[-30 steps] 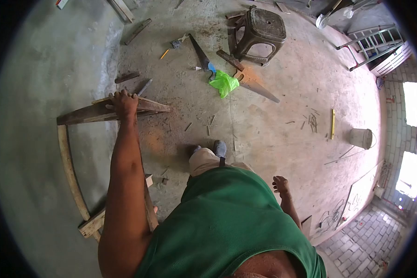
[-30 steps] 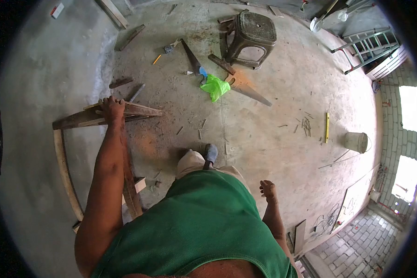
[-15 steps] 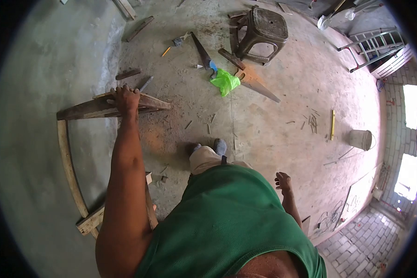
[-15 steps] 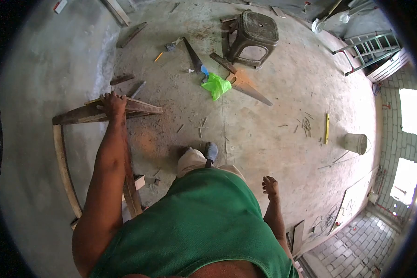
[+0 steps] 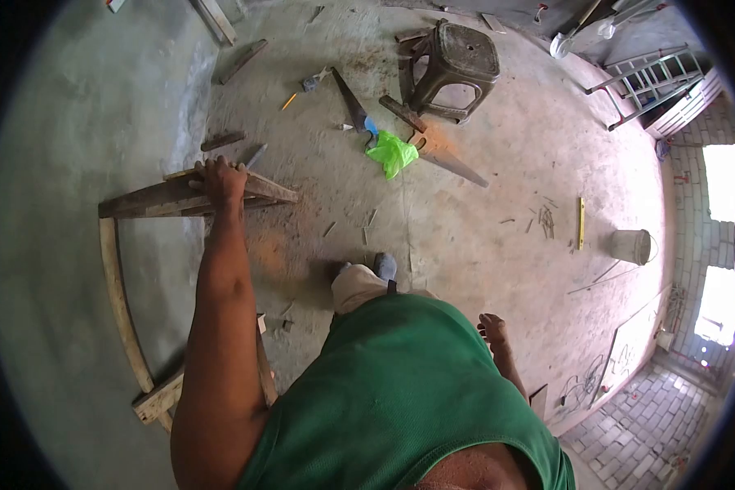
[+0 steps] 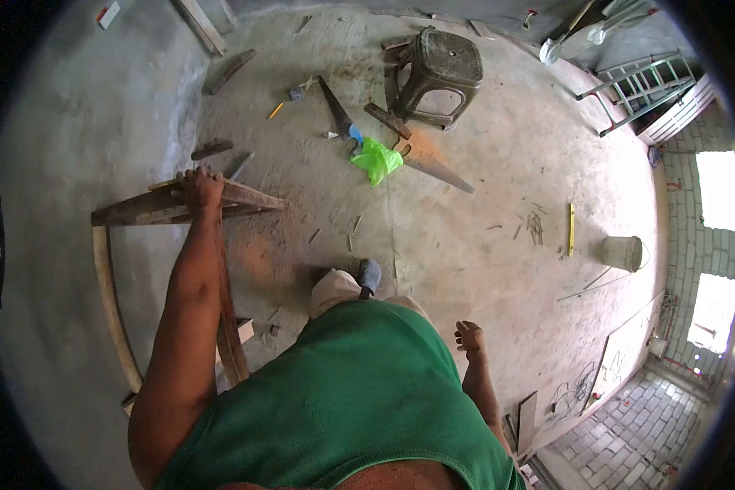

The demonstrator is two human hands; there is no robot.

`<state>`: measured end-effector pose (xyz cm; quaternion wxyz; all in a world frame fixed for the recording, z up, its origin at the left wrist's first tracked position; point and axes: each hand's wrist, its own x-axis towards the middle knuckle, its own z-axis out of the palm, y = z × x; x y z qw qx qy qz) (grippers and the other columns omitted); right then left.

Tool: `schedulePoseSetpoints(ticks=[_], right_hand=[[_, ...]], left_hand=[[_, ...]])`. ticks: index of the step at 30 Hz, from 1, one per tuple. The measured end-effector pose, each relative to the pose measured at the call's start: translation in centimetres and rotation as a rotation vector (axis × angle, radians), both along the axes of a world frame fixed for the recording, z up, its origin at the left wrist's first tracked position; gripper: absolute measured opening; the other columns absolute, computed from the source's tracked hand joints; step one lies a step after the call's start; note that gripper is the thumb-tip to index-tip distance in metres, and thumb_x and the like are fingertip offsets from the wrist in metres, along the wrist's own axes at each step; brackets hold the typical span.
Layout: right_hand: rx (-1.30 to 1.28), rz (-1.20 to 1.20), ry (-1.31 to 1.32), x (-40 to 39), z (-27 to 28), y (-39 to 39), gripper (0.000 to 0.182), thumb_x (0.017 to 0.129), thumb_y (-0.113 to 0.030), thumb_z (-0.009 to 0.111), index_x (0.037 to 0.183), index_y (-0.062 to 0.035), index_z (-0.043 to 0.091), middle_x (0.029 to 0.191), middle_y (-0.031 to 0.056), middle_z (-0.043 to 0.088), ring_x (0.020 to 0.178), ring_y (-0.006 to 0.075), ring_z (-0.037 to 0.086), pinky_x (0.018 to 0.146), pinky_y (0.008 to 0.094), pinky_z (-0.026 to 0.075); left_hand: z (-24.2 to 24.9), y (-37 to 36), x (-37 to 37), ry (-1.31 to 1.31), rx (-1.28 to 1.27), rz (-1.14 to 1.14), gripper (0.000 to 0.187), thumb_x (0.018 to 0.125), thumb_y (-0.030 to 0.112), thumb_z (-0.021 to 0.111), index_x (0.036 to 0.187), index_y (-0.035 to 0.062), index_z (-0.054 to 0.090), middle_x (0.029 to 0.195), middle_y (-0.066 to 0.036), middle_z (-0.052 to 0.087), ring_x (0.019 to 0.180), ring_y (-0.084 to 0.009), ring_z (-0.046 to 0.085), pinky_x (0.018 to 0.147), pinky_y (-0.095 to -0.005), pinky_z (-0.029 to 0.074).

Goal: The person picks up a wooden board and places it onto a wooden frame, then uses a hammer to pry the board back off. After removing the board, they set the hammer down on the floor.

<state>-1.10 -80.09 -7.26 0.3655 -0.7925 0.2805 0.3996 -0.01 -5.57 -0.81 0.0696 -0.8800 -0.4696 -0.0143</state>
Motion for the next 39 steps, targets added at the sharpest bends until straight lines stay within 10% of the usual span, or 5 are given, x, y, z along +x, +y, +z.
schedulePoseSetpoints(ticks=[16, 21, 35, 39], right_hand=[[0.048, 0.097, -0.068, 4.1, 0.8, 4.5, 0.046, 0.087, -0.036, 0.058, 0.120, -0.0035, 0.056, 0.080, 0.0070, 0.062, 0.063, 0.0152, 0.055, 0.050, 0.0309, 0.049], [0.087, 0.287, -0.067, 7.6, 2.0, 10.6, 0.043, 0.086, -0.036, 0.060, 0.115, -0.0047, 0.059, 0.078, 0.0066, 0.062, 0.058, 0.0136, 0.054, 0.048, 0.0295, 0.049], [0.351, 0.981, -0.209, 19.4, 7.5, 49.5, 0.038, 0.090, -0.032, 0.059, 0.118, -0.0056, 0.057, 0.080, 0.0048, 0.064, 0.063, 0.0111, 0.057, 0.051, 0.0264, 0.047], [0.459, 1.551, -0.535, 18.4, 7.9, 64.0, 0.039, 0.091, -0.033, 0.052, 0.118, -0.0049, 0.058, 0.101, 0.0173, 0.065, 0.086, 0.0274, 0.064, 0.073, 0.0368, 0.051]], left_hand=[[-5.8, 3.3, -1.7, -0.116, -0.021, -0.023, 0.058, 0.082, 0.043, 0.052, 0.131, 0.0130, 0.049, 0.141, -0.012, 0.041, 0.137, -0.0326, 0.025, 0.107, -0.0674, 0.009], [0.5, 1.5, -1.8, -0.077, -0.090, 0.047, 0.056, 0.085, 0.042, 0.050, 0.131, 0.0095, 0.049, 0.140, -0.014, 0.040, 0.137, -0.0377, 0.022, 0.107, -0.0678, 0.008], [1.2, 4.1, -4.6, -0.266, -0.352, -0.028, 0.051, 0.082, 0.038, 0.057, 0.120, 0.0036, 0.056, 0.129, -0.019, 0.046, 0.134, -0.0411, 0.025, 0.107, -0.0655, 0.009], [-0.1, 3.9, -5.9, -0.584, -0.260, -0.026, 0.056, 0.079, 0.043, 0.060, 0.118, 0.0033, 0.057, 0.125, -0.018, 0.049, 0.133, -0.0395, 0.027, 0.108, -0.0636, 0.010]])
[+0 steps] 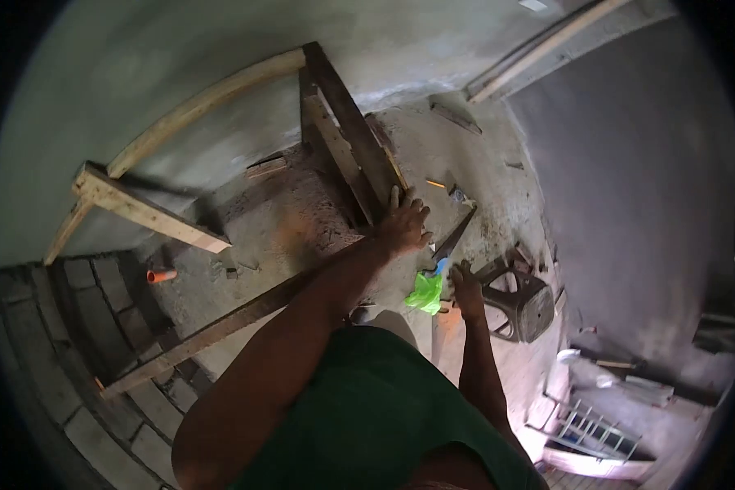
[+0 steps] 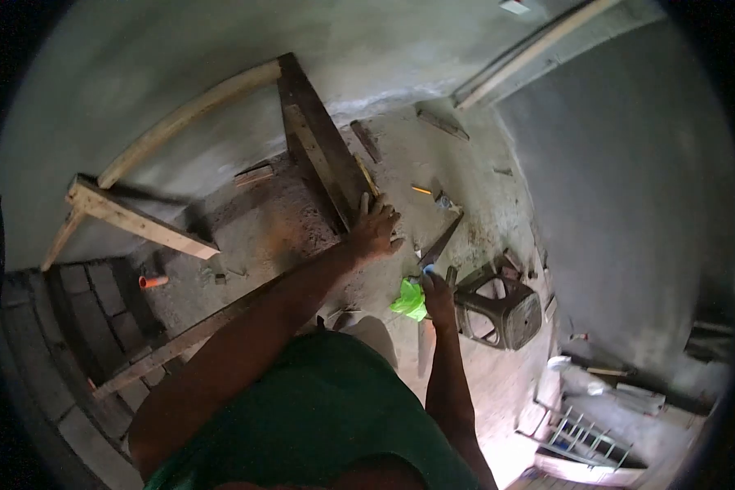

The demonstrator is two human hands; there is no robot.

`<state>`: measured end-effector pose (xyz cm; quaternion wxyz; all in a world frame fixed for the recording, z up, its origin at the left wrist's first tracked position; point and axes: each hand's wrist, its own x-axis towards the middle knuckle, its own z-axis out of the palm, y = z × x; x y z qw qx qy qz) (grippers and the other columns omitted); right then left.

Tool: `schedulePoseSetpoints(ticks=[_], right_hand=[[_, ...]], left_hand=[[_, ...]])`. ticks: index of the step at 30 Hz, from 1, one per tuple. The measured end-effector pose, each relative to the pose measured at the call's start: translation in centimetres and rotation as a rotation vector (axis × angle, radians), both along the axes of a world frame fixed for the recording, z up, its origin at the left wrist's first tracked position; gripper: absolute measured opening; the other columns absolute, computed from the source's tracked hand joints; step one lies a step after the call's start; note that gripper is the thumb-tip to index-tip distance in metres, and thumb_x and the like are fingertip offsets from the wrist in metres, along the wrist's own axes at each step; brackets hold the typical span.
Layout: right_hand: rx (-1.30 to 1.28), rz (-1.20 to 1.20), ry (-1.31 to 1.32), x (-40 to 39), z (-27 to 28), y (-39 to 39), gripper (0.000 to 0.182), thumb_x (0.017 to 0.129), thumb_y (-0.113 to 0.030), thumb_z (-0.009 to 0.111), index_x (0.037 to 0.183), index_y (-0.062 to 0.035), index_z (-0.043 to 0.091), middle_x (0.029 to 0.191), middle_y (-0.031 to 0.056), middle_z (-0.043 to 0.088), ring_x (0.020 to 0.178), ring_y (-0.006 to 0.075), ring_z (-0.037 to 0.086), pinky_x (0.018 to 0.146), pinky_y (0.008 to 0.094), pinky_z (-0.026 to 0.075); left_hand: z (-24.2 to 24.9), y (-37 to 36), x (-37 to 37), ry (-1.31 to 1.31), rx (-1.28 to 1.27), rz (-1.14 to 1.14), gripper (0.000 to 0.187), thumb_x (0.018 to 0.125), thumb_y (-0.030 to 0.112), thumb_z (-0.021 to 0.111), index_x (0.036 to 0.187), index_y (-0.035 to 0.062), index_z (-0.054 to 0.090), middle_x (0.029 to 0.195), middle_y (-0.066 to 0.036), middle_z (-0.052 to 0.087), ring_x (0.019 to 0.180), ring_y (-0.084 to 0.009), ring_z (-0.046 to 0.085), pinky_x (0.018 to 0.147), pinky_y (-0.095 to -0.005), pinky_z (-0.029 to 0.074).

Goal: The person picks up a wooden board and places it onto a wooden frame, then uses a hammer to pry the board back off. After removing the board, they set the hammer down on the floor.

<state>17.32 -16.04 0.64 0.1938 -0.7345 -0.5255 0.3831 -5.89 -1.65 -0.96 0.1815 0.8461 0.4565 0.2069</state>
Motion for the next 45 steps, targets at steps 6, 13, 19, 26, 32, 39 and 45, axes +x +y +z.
schedulePoseSetpoints(ticks=[6, 13, 19, 26, 32, 39, 45], right_hand=[[0.204, 0.233, 0.106, -5.9, -2.1, 16.3, 0.046, 0.095, -0.036, 0.047, 0.121, 0.0015, 0.053, 0.117, 0.0265, 0.057, 0.112, 0.0395, 0.054, 0.096, 0.0412, 0.041], [0.136, 0.893, 0.008, -7.5, -6.0, 20.7, 0.042, 0.094, -0.038, 0.045, 0.106, -0.0003, 0.059, 0.101, 0.0255, 0.061, 0.093, 0.0388, 0.060, 0.084, 0.0455, 0.045], [-0.127, 1.037, -0.035, -7.2, -6.0, 23.4, 0.037, 0.098, -0.029, 0.035, 0.103, -0.0003, 0.057, 0.097, 0.0279, 0.060, 0.094, 0.0439, 0.058, 0.083, 0.0481, 0.044], [0.202, 1.292, 0.178, -8.3, -8.0, 23.0, 0.042, 0.091, -0.040, 0.050, 0.103, -0.0008, 0.059, 0.086, 0.0197, 0.064, 0.082, 0.0342, 0.064, 0.074, 0.0439, 0.050], [-0.418, 0.817, -0.135, -8.5, 0.1, 22.4, 0.061, 0.088, -0.053, 0.053, 0.104, 0.0055, 0.060, 0.083, 0.0162, 0.065, 0.067, 0.0226, 0.065, 0.058, 0.0360, 0.051], [0.151, 0.941, -0.019, -7.9, -4.5, 24.2, 0.052, 0.089, -0.049, 0.056, 0.105, -0.0008, 0.063, 0.071, 0.0115, 0.062, 0.059, 0.0180, 0.058, 0.055, 0.0330, 0.047], [0.215, 0.914, -0.021, -6.7, -9.8, 25.0, 0.058, 0.089, -0.055, 0.051, 0.109, -0.0019, 0.061, 0.068, 0.0079, 0.058, 0.054, 0.0181, 0.056, 0.053, 0.0334, 0.046]], left_hand=[[-0.6, 0.9, -1.2, -0.261, 0.126, -0.091, 0.033, 0.078, 0.033, 0.065, 0.097, 0.0059, 0.063, 0.105, -0.016, 0.059, 0.119, -0.0368, 0.047, 0.103, -0.0570, 0.027], [27.7, -3.0, -4.8, -0.319, -0.233, -0.057, 0.022, 0.082, 0.025, 0.063, 0.094, 0.0061, 0.064, 0.088, -0.014, 0.064, 0.084, -0.0330, 0.063, 0.071, -0.0420, 0.051], [42.0, -4.4, 2.9, -0.268, -0.022, 0.180, 0.022, 0.074, 0.017, 0.068, 0.093, 0.0074, 0.064, 0.076, -0.010, 0.067, 0.060, -0.0245, 0.065, 0.055, -0.0361, 0.054], [42.3, -2.9, 6.1, -0.587, -0.216, -0.164, 0.019, 0.076, 0.014, 0.064, 0.092, 0.0044, 0.064, 0.076, -0.012, 0.066, 0.061, -0.0256, 0.065, 0.057, -0.0354, 0.055], [33.7, -8.2, 5.1, -0.220, -0.680, 0.097, 0.021, 0.080, 0.012, 0.051, 0.083, -0.0067, 0.061, 0.077, -0.023, 0.064, 0.073, -0.0341, 0.065, 0.065, -0.0414, 0.054], [-0.6, -35.4, -0.6, 0.187, -0.693, 1.080, 0.023, 0.072, 0.014, 0.061, 0.092, 0.0029, 0.061, 0.084, -0.019, 0.065, 0.083, -0.0363, 0.063, 0.072, -0.0468, 0.050], [-10.5, -63.5, 9.4, -1.144, -1.762, 1.491, 0.021, 0.081, 0.020, 0.065, 0.089, 0.0010, 0.060, 0.085, -0.016, 0.060, 0.068, -0.0302, 0.060, 0.053, -0.0496, 0.056]])
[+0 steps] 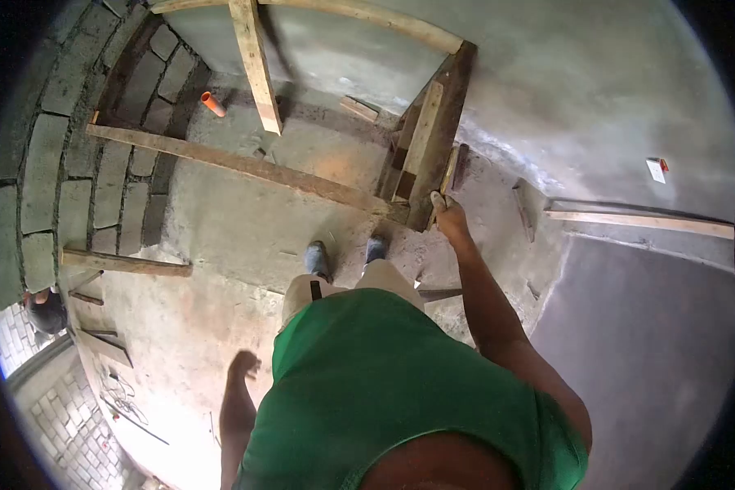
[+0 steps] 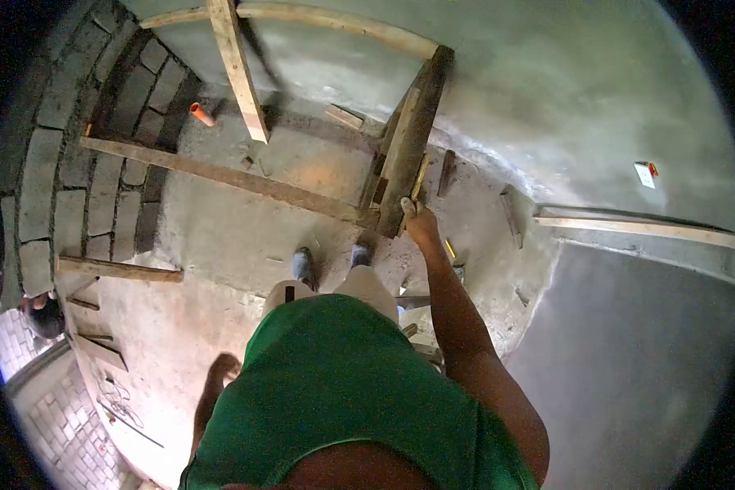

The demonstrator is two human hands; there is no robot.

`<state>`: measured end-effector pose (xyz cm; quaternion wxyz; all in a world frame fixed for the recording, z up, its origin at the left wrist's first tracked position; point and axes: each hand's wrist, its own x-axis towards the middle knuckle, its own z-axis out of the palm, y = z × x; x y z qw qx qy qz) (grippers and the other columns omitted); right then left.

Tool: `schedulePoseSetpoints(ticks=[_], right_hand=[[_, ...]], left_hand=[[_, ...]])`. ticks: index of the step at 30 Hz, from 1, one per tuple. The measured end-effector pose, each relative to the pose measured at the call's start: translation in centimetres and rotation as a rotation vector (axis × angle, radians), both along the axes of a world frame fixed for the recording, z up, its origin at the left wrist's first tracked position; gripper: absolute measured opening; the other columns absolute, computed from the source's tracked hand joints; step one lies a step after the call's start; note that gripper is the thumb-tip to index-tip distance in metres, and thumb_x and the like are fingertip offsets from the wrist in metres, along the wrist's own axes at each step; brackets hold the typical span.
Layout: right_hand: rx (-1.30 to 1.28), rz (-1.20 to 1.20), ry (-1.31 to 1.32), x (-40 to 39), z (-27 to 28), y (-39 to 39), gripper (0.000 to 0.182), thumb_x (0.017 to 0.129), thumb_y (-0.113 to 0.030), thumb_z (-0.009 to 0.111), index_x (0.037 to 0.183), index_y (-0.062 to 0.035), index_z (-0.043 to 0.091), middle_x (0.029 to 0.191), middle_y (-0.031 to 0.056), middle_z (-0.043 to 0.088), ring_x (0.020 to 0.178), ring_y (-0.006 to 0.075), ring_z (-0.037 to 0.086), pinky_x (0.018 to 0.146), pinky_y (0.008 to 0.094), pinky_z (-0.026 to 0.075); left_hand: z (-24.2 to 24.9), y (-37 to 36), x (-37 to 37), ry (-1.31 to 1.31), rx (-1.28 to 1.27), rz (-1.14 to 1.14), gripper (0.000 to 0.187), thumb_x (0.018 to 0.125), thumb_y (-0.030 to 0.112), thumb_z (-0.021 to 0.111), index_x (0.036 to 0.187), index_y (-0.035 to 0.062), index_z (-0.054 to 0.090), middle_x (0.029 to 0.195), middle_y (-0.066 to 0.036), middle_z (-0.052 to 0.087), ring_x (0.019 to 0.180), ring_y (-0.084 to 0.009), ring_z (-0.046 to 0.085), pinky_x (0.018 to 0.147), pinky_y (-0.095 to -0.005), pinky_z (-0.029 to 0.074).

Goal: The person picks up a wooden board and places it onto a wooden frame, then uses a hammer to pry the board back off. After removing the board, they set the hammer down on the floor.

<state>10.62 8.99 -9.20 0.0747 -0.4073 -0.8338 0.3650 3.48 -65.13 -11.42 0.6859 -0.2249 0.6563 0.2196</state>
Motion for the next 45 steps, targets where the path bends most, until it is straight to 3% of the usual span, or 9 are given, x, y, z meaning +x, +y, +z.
schedulePoseSetpoints(ticks=[8, 11, 13, 23, 29, 30, 31, 36, 45], right_hand=[[-0.332, -0.224, -0.075, -1.3, 4.9, -1.8, 0.048, 0.094, -0.045, 0.047, 0.110, -0.0008, 0.060, 0.066, 0.0115, 0.058, 0.062, 0.0188, 0.059, 0.056, 0.0356, 0.049], [0.742, 0.353, -0.359, 7.9, -20.6, 7.0, 0.032, 0.081, -0.022, 0.056, 0.106, -0.0028, 0.063, 0.100, 0.0220, 0.064, 0.099, 0.0343, 0.059, 0.084, 0.0431, 0.047], [0.573, 0.492, 0.029, 6.0, -8.2, 5.4, 0.021, 0.086, -0.015, 0.052, 0.098, -0.0059, 0.066, 0.093, 0.0095, 0.066, 0.090, 0.0224, 0.060, 0.082, 0.0318, 0.048], [0.541, 0.501, -0.226, 11.5, -13.1, 12.5, 0.015, 0.080, -0.018, 0.056, 0.075, -0.0063, 0.064, 0.075, 0.0129, 0.065, 0.073, 0.0308, 0.062, 0.066, 0.0407, 0.049], [1.039, 1.000, -0.554, 9.1, -8.5, 10.9, 0.013, 0.083, -0.016, 0.057, 0.086, -0.0039, 0.061, 0.074, 0.0070, 0.063, 0.063, 0.0223, 0.060, 0.061, 0.0411, 0.049], [0.123, 0.588, -0.543, 6.8, -4.9, 7.3, 0.014, 0.083, -0.016, 0.056, 0.087, -0.0035, 0.062, 0.076, 0.0075, 0.064, 0.065, 0.0216, 0.061, 0.062, 0.0404, 0.049], [-0.469, -0.109, -0.310, 3.6, 0.4, 2.3, 0.016, 0.083, -0.016, 0.056, 0.088, -0.0031, 0.063, 0.078, 0.0080, 0.065, 0.066, 0.0208, 0.062, 0.062, 0.0397, 0.050], [0.201, 0.235, 0.067, 4.9, -3.7, 6.8, 0.026, 0.088, -0.023, 0.051, 0.092, -0.0011, 0.064, 0.081, 0.0182, 0.065, 0.072, 0.0332, 0.062, 0.066, 0.0436, 0.049], [-0.041, 0.095, -0.038, 0.3, -2.8, 0.6, 0.061, 0.094, -0.048, 0.042, 0.122, 0.0059, 0.052, 0.122, 0.0293, 0.054, 0.112, 0.0396, 0.053, 0.092, 0.0402, 0.043]], left_hand=[[1.5, 1.6, 2.1, 0.480, 0.150, -0.042, 0.025, 0.085, 0.020, 0.059, 0.103, 0.0027, 0.058, 0.085, -0.011, 0.064, 0.067, -0.0223, 0.061, 0.048, -0.0375, 0.052], [3.1, 8.0, -2.3, 0.728, 0.108, -0.164, 0.027, 0.080, 0.019, 0.063, 0.099, 0.0006, 0.062, 0.089, -0.018, 0.064, 0.071, -0.0246, 0.063, 0.058, -0.0388, 0.051], [-3.7, 5.5, -3.9, 1.204, 0.506, -0.438, 0.032, 0.077, 0.021, 0.065, 0.100, -0.0015, 0.064, 0.096, -0.022, 0.065, 0.091, -0.0339, 0.062, 0.080, -0.0416, 0.049], [43.3, 31.3, -14.5, 0.889, 1.417, -0.482, 0.033, 0.088, 0.025, 0.061, 0.111, 0.0017, 0.061, 0.106, -0.015, 0.065, 0.096, -0.0315, 0.063, 0.079, -0.0387, 0.051], [49.3, 35.2, -9.2, 1.141, 1.653, -0.612, 0.022, 0.081, 0.021, 0.060, 0.093, 0.0030, 0.061, 0.091, -0.013, 0.062, 0.081, -0.0274, 0.061, 0.068, -0.0356, 0.049], [49.5, 35.8, -8.3, 1.198, 1.633, -0.657, 0.020, 0.080, 0.021, 0.059, 0.090, 0.0032, 0.061, 0.089, -0.013, 0.062, 0.079, -0.0267, 0.061, 0.066, -0.0351, 0.048], [49.5, 36.5, -7.1, 1.278, 1.608, -0.717, 0.019, 0.079, 0.020, 0.059, 0.087, 0.0034, 0.061, 0.086, -0.013, 0.061, 0.077, -0.0261, 0.060, 0.065, -0.0346, 0.048], [41.1, 42.1, -3.9, 2.316, 1.025, -1.105, 0.013, 0.073, 0.017, 0.058, 0.072, 0.0044, 0.061, 0.074, -0.011, 0.059, 0.065, -0.0227, 0.058, 0.056, -0.0320, 0.046], [2.1, 16.0, 9.3, 0.957, -0.156, -0.371, 0.035, 0.073, 0.022, 0.061, 0.102, 0.0014, 0.060, 0.088, -0.024, 0.064, 0.086, -0.0410, 0.062, 0.075, -0.0485, 0.049]])
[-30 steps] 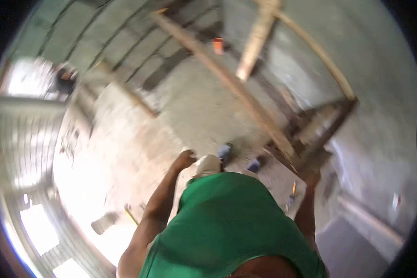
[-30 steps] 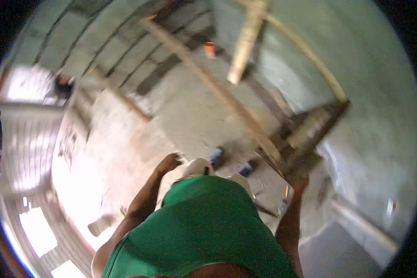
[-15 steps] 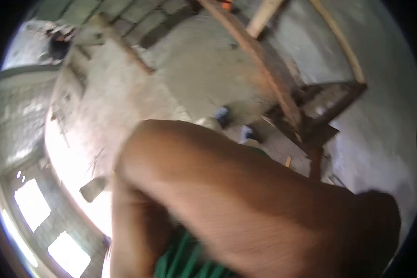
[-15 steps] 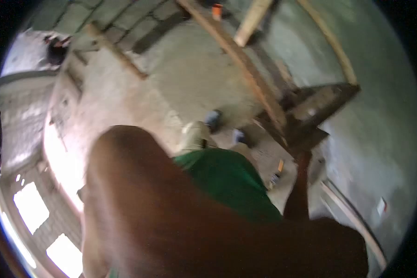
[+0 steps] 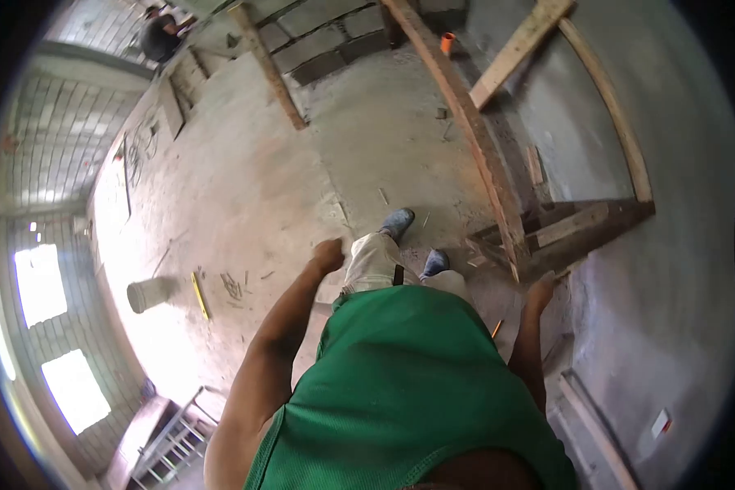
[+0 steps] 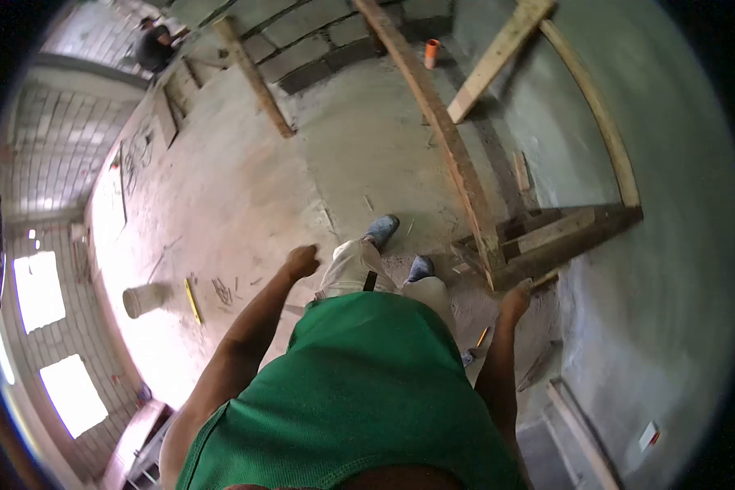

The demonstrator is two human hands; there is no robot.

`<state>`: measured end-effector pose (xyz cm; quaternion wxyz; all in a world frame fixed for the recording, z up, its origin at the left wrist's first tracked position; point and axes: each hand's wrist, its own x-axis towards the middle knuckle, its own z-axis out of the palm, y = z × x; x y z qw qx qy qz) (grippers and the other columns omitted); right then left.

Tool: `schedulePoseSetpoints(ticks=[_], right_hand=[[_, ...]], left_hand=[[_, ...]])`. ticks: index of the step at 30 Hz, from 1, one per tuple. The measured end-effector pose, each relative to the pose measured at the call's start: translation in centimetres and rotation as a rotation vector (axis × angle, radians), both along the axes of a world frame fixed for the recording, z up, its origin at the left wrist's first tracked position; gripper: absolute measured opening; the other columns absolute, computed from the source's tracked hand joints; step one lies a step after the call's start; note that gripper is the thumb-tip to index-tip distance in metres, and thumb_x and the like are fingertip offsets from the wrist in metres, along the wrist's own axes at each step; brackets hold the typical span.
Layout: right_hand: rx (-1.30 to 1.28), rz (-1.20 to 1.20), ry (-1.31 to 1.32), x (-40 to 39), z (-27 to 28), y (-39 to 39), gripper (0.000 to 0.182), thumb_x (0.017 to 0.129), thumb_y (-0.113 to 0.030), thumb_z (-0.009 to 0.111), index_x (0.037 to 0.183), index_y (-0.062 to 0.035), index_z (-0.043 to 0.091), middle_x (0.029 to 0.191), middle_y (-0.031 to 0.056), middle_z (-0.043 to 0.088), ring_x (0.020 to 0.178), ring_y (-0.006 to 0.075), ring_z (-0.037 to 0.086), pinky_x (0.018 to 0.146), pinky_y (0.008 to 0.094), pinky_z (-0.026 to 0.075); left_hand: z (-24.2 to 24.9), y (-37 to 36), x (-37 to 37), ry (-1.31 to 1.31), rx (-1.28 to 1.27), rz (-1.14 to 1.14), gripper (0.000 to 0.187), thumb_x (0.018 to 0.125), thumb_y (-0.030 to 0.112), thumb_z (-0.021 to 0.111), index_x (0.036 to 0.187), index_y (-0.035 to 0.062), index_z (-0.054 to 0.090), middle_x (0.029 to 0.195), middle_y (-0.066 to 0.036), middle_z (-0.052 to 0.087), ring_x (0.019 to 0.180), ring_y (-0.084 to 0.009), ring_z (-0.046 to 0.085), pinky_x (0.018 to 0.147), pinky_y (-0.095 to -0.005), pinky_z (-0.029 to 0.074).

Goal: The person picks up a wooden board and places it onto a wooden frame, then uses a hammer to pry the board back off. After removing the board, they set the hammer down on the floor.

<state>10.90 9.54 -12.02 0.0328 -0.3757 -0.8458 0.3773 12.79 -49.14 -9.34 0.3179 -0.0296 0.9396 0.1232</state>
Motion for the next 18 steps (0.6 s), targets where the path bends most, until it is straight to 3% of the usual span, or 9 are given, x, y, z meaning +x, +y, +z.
schedulePoseSetpoints(ticks=[2, 4, 6, 8, 11, 14, 15, 17, 18], right_hand=[[-0.201, -0.084, 0.050, 0.3, 0.2, -0.5, 0.074, 0.093, -0.057, 0.038, 0.129, 0.0077, 0.044, 0.127, 0.0285, 0.051, 0.114, 0.0371, 0.051, 0.095, 0.0393, 0.041], [-0.349, -0.094, 0.015, 0.3, 3.2, -2.0, 0.080, 0.092, -0.060, 0.038, 0.135, 0.0071, 0.038, 0.131, 0.0252, 0.048, 0.116, 0.0345, 0.050, 0.097, 0.0392, 0.040], [-0.364, -0.041, -0.018, 0.7, 4.0, -1.9, 0.081, 0.092, -0.061, 0.039, 0.138, 0.0051, 0.034, 0.134, 0.0231, 0.045, 0.118, 0.0333, 0.048, 0.098, 0.0394, 0.040], [-0.456, -0.103, -0.008, 0.1, 7.6, -3.2, 0.083, 0.091, -0.063, 0.037, 0.138, 0.0053, 0.035, 0.142, 0.0237, 0.036, 0.125, 0.0359, 0.042, 0.105, 0.0412, 0.033], [-0.428, 0.028, -0.038, 0.1, 5.6, -1.6, 0.087, 0.089, -0.066, 0.039, 0.141, 0.0040, 0.030, 0.143, 0.0229, 0.034, 0.124, 0.0359, 0.043, 0.102, 0.0409, 0.035], [-0.509, -0.191, -0.050, -1.5, 12.4, -7.6, 0.078, 0.093, -0.053, 0.044, 0.143, 0.0031, 0.023, 0.144, 0.0216, 0.031, 0.127, 0.0335, 0.039, 0.107, 0.0376, 0.030], [-0.430, -0.100, -0.059, -1.5, 11.6, -7.6, 0.075, 0.093, -0.048, 0.046, 0.143, 0.0033, 0.022, 0.143, 0.0217, 0.032, 0.127, 0.0335, 0.039, 0.107, 0.0380, 0.030], [-0.089, 0.249, -0.088, -0.4, 9.9, -6.0, 0.071, 0.092, -0.039, 0.048, 0.143, 0.0037, 0.022, 0.142, 0.0219, 0.033, 0.126, 0.0336, 0.040, 0.106, 0.0388, 0.031], [0.184, 0.478, -0.103, 0.4, 9.4, -5.3, 0.069, 0.092, -0.034, 0.050, 0.142, 0.0039, 0.021, 0.142, 0.0220, 0.034, 0.126, 0.0336, 0.041, 0.106, 0.0392, 0.032]], left_hand=[[-3.4, -7.8, 10.4, -0.040, -0.045, 0.287, 0.031, 0.070, 0.027, 0.062, 0.080, -0.0024, 0.063, 0.083, -0.027, 0.063, 0.083, -0.0406, 0.062, 0.071, -0.0467, 0.050], [-0.4, -10.4, 17.5, -0.363, -0.112, 0.673, 0.039, 0.070, 0.027, 0.064, 0.092, -0.0051, 0.066, 0.094, -0.029, 0.063, 0.089, -0.0393, 0.064, 0.076, -0.0432, 0.052], [1.0, -10.3, 24.4, -0.324, -0.138, 0.797, 0.035, 0.072, 0.025, 0.064, 0.086, -0.0067, 0.066, 0.087, -0.026, 0.066, 0.084, -0.0359, 0.066, 0.073, -0.0443, 0.053], [1.1, -9.5, 28.8, -0.370, -0.074, 1.179, 0.033, 0.076, 0.025, 0.062, 0.085, -0.0061, 0.066, 0.078, -0.019, 0.066, 0.074, -0.0302, 0.067, 0.064, -0.0470, 0.054], [-3.0, -8.7, 32.9, -0.664, 0.302, 0.956, 0.024, 0.079, 0.024, 0.060, 0.090, 0.0031, 0.060, 0.081, -0.011, 0.062, 0.066, -0.0203, 0.061, 0.053, -0.0357, 0.054], [-1.2, -3.7, 27.2, -0.513, 0.346, 1.219, 0.025, 0.078, 0.023, 0.059, 0.091, 0.0021, 0.063, 0.082, -0.012, 0.064, 0.073, -0.0223, 0.063, 0.059, -0.0406, 0.055], [-1.1, -3.5, 25.4, -0.437, 0.392, 1.204, 0.025, 0.074, 0.021, 0.062, 0.089, 0.0005, 0.065, 0.082, -0.014, 0.066, 0.076, -0.0254, 0.065, 0.064, -0.0430, 0.055], [-3.7, -5.5, 23.3, -0.306, 0.466, 0.707, 0.032, 0.069, 0.022, 0.066, 0.096, 0.0051, 0.067, 0.092, -0.017, 0.068, 0.090, -0.0285, 0.065, 0.075, -0.0390, 0.053], [-4.5, -6.8, 22.1, -0.306, 0.481, 0.729, 0.032, 0.069, 0.022, 0.066, 0.096, 0.0051, 0.067, 0.092, -0.017, 0.068, 0.090, -0.0285, 0.065, 0.075, -0.0390, 0.053]])
